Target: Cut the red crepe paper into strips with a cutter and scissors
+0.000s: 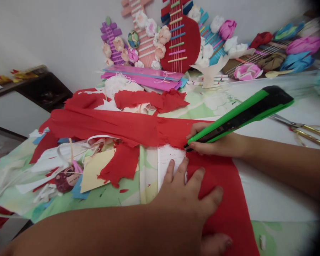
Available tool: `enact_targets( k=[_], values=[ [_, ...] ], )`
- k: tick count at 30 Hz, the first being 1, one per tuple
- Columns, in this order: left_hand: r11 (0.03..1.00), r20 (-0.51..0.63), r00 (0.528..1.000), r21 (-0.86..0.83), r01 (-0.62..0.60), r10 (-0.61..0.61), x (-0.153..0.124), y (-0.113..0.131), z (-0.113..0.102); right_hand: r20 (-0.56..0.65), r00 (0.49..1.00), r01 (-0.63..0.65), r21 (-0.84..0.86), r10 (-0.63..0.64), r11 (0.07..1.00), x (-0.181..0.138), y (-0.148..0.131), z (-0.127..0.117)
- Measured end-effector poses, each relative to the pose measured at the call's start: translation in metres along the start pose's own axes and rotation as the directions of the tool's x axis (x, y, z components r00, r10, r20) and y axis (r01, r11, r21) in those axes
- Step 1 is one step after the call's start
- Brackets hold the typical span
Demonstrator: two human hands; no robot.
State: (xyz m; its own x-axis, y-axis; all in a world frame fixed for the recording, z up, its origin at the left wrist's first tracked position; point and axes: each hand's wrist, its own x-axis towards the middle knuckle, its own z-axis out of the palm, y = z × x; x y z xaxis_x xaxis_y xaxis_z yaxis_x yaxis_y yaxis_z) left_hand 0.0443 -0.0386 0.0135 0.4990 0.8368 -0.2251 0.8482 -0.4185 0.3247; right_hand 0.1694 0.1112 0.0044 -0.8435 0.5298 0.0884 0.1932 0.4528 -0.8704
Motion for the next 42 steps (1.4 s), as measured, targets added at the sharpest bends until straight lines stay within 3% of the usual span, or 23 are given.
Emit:
enact_targets(
  k=[4, 18, 25, 39, 42],
  values=[
    [1.000, 0.021, 1.000, 0.002, -0.001, 0.001, 0.000, 0.001, 0.000, -0.030, 0.999, 0.018, -0.018, -0.018, 1.000, 0.000, 0.001, 0.000],
    [1.000, 0.006, 0.999, 0.000, 0.031, -0.031, 0.003, 0.000, 0.003, 0.100, 0.991, 0.103, -0.139, -0.090, 0.985, 0.003, 0.005, -0.003],
    [0.999, -0.025, 1.000, 0.039, 0.017, -0.016, 0.004, -0.001, 0.008, -0.001, 0.997, 0.079, -0.043, -0.079, 0.996, -0.002, 0.009, -0.002],
    [0.999, 0.017, 1.000, 0.044, 0.008, -0.009, 0.004, 0.001, 0.001, 0.131, 0.986, 0.126, -0.159, -0.106, 0.979, 0.001, 0.007, -0.003],
    [0.999, 0.031, 0.999, 0.042, 0.013, -0.015, 0.005, 0.002, 0.001, 0.061, 0.992, 0.120, -0.139, -0.113, 0.983, -0.002, 0.008, -0.003]
  ],
)
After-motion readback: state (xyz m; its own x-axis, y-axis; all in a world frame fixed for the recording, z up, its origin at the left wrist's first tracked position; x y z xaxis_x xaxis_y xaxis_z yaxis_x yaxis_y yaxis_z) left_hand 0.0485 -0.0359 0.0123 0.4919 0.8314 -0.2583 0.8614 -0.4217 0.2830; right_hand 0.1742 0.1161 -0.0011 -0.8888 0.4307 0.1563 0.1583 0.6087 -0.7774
